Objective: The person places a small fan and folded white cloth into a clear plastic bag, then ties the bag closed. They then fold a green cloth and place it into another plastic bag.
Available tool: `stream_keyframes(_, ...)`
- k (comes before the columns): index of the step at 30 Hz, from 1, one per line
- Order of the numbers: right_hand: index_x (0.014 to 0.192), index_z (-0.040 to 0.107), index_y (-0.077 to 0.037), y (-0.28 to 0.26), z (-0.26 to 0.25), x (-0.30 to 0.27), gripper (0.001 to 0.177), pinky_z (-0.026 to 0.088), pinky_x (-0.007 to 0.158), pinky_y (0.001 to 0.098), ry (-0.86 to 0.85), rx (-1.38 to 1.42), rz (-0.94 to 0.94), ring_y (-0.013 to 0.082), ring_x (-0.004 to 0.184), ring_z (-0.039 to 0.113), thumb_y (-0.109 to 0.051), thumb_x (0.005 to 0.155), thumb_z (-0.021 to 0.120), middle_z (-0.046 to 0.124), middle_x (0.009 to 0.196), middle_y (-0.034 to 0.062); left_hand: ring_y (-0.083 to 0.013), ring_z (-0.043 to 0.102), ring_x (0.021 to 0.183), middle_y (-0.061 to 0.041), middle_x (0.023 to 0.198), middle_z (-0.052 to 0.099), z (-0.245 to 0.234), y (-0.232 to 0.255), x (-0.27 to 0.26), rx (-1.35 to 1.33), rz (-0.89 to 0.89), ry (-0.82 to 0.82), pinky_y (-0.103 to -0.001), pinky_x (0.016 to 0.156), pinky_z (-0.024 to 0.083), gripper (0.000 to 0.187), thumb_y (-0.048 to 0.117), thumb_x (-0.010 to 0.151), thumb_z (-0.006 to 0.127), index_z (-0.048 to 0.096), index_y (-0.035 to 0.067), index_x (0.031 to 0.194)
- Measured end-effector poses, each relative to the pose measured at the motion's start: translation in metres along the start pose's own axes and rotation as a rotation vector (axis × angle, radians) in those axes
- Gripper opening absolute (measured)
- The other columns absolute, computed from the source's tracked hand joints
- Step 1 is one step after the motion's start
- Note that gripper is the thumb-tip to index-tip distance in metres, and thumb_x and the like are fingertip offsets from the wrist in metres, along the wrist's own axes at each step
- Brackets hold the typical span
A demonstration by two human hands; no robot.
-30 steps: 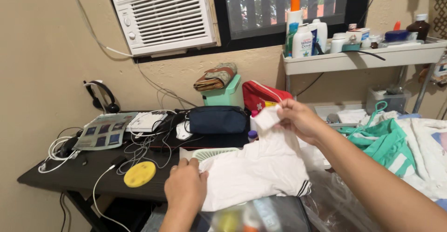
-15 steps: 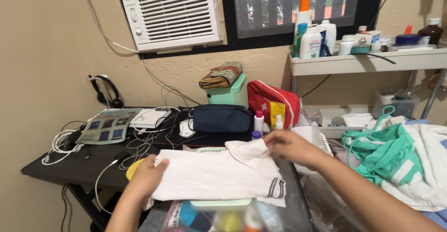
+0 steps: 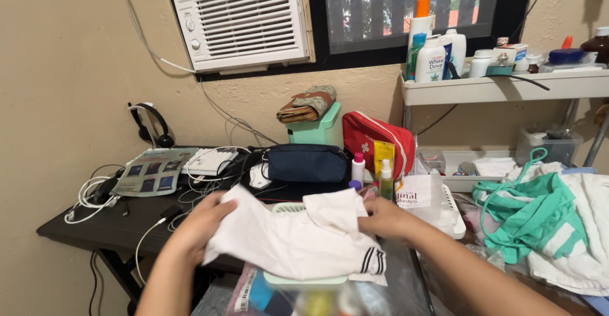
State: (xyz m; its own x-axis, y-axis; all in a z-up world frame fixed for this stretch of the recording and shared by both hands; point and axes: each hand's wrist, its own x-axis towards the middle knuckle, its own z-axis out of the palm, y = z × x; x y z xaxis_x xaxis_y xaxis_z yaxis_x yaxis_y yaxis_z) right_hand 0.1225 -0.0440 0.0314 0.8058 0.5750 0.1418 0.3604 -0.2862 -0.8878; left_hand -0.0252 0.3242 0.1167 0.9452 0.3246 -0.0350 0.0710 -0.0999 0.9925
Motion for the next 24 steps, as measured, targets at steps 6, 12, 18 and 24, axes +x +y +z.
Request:
stream_keyframes(6, 0.117, 0.072, -0.004, -0.023, 0.012, -0.007, 0.039, 0.046, 0.064, 0.0387, 0.087, 0.256, 0.304, 0.0218, 0.072, 0.06, -0.033, 0.096, 0.056, 0.068, 0.088, 0.0107, -0.0235, 0.067, 0.074, -0.009, 0.102, 0.066, 0.133, 0.05, -0.01, 0.058, -0.024, -0.296, -0.043, 0.061, 0.057, 0.054, 0.036, 0.095, 0.059, 0.045, 0.014, 0.142)
stream_keyframes(12, 0.13, 0.058, -0.004, -0.043, 0.003, -0.029, 0.063, 0.061, 0.083, 0.0373, 0.027, 0.852, 0.372, 0.021, 0.096, 0.076, -0.053, 0.092, 0.046, 0.076, 0.116, 0.0123, -0.0322, 0.06, 0.117, -0.025, 0.135, 0.059, 0.183, 0.008, -0.028, 0.433, 0.51, -0.256, -0.047, 0.099, 0.05, 0.068, 0.043, 0.096, 0.061, 0.044, 0.002, 0.148)
stream_keyframes(18, 0.121, 0.069, 0.006, -0.029, 0.015, -0.041, 0.041, 0.061, 0.083, 0.0372, -0.071, 0.562, 0.225, 0.0222, 0.093, 0.076, -0.016, 0.086, 0.073, 0.078, 0.109, 0.015, -0.0338, 0.008, 0.155, -0.018, 0.167, 0.015, 0.187, -0.031, -0.053, 1.052, 0.556, -0.188, -0.059, 0.12, 0.007, 0.081, 0.048, 0.098, 0.056, 0.023, 0.003, 0.156)
stream_keyframes(24, 0.12, 0.068, 0.006, -0.024, -0.048, -0.059, 0.04, 0.061, 0.08, 0.0388, 0.201, 0.668, 0.261, 0.0245, 0.09, 0.076, -0.013, 0.085, 0.07, 0.078, 0.106, 0.0175, -0.0338, 0.043, 0.136, -0.015, 0.142, 0.051, 0.211, -0.006, -0.081, 0.806, 0.653, 0.171, -0.052, 0.111, 0.033, 0.062, 0.048, 0.088, 0.061, 0.052, 0.008, 0.135)
